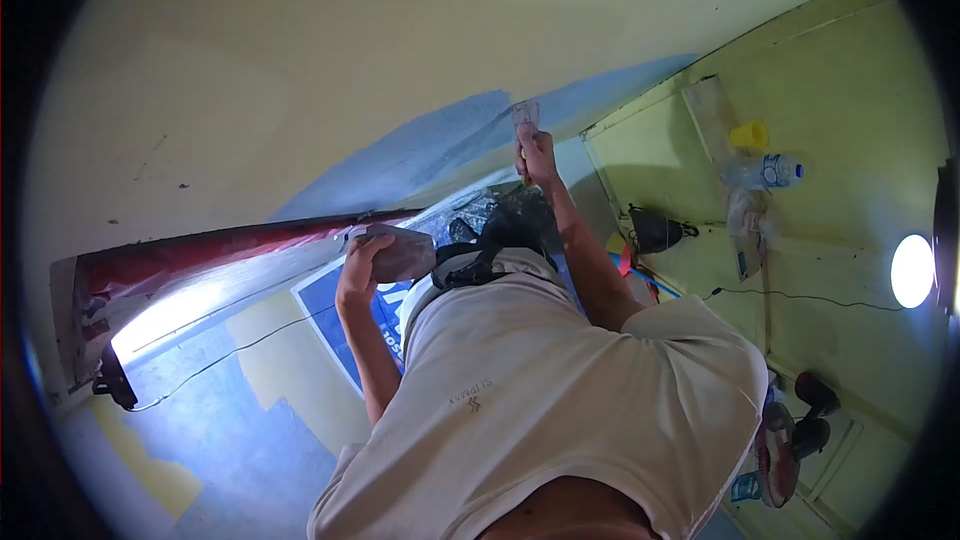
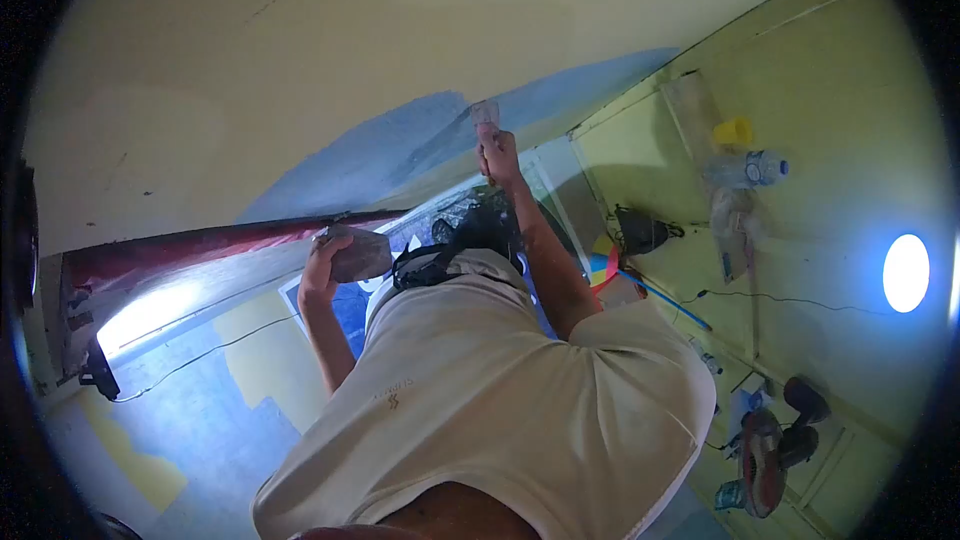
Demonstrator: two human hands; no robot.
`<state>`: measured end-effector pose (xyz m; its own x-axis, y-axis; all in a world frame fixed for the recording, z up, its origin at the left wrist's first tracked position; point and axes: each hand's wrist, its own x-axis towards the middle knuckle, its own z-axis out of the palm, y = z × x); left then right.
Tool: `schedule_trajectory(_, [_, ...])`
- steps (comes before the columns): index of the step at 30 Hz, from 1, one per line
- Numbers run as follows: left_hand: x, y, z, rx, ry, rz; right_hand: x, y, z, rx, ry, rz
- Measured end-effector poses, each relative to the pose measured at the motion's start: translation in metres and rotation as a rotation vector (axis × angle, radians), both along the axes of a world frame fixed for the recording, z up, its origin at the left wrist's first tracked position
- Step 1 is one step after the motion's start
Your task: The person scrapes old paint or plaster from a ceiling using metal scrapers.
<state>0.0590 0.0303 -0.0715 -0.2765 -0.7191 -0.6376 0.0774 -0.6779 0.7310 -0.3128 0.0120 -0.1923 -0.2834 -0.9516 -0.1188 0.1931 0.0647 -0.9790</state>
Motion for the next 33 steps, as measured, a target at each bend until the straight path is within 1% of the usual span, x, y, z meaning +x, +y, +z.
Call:
schedule_trajectory(2, [-0.004, -0.003, 0.003, -0.015, -0.019, -0.003, 0.002, -0.003, 0.004, -0.034, -0.002, -0.002])
schedule_trajectory(6, [-0.004, -0.004, -0.001, -0.021, 0.007, -0.03, 0.005, 0.001, 0.005, 0.011, -0.047, -0.029])
schedule_trajectory(9, [-0.005, -0.011, -0.001, -0.04, -0.016, -0.044, 0.002, -0.006, 0.013, -0.054, -0.018, -0.006])
schedule_trajectory(12, [-0.008, -0.011, 0.003, -0.027, 0.012, -0.072, -0.001, -0.012, -0.001, -0.106, -0.015, -0.028])
schedule_trajectory(15, [-0.012, -0.01, 0.007, -0.058, -0.001, -0.068, -0.001, -0.002, 0.006, -0.045, -0.085, -0.033])
schedule_trajectory(16, [-0.011, -0.011, 0.003, -0.082, 0.002, -0.077, -0.002, -0.008, 0.011, -0.066, -0.058, -0.036])
schedule_trajectory(18, [-0.014, -0.013, 0.003, -0.051, 0.019, -0.074, 0.0, -0.008, 0.019, -0.086, -0.004, -0.043])
schedule_trajectory(20, [-0.013, -0.014, 0.005, -0.016, 0.027, -0.08, 0.001, -0.001, 0.012, -0.036, -0.02, -0.049])
schedule_trajectory(21, [-0.013, -0.015, 0.006, -0.043, 0.014, -0.082, 0.0, -0.002, 0.012, -0.022, -0.026, -0.053])
schedule_trajectory(23, [-0.016, -0.015, 0.007, -0.105, -0.008, -0.074, 0.001, -0.005, 0.02, -0.07, -0.008, -0.05])
schedule_trajectory(24, [-0.018, -0.015, 0.011, -0.075, -0.041, -0.034, 0.004, -0.01, 0.027, -0.085, -0.02, -0.054])
schedule_trajectory(26, [-0.015, -0.013, 0.006, -0.052, -0.011, -0.055, 0.006, -0.007, 0.024, -0.128, -0.032, -0.074])
schedule_trajectory(28, [-0.011, -0.02, 0.005, -0.045, 0.015, -0.084, 0.006, 0.0, 0.012, -0.052, -0.052, -0.076])
schedule_trajectory(31, [-0.013, -0.021, 0.007, -0.072, 0.011, -0.062, 0.003, -0.006, 0.021, -0.024, -0.066, -0.077])
schedule_trajectory(33, [-0.013, -0.018, 0.004, -0.044, 0.02, -0.062, 0.012, -0.004, 0.039, -0.018, -0.078, -0.103])
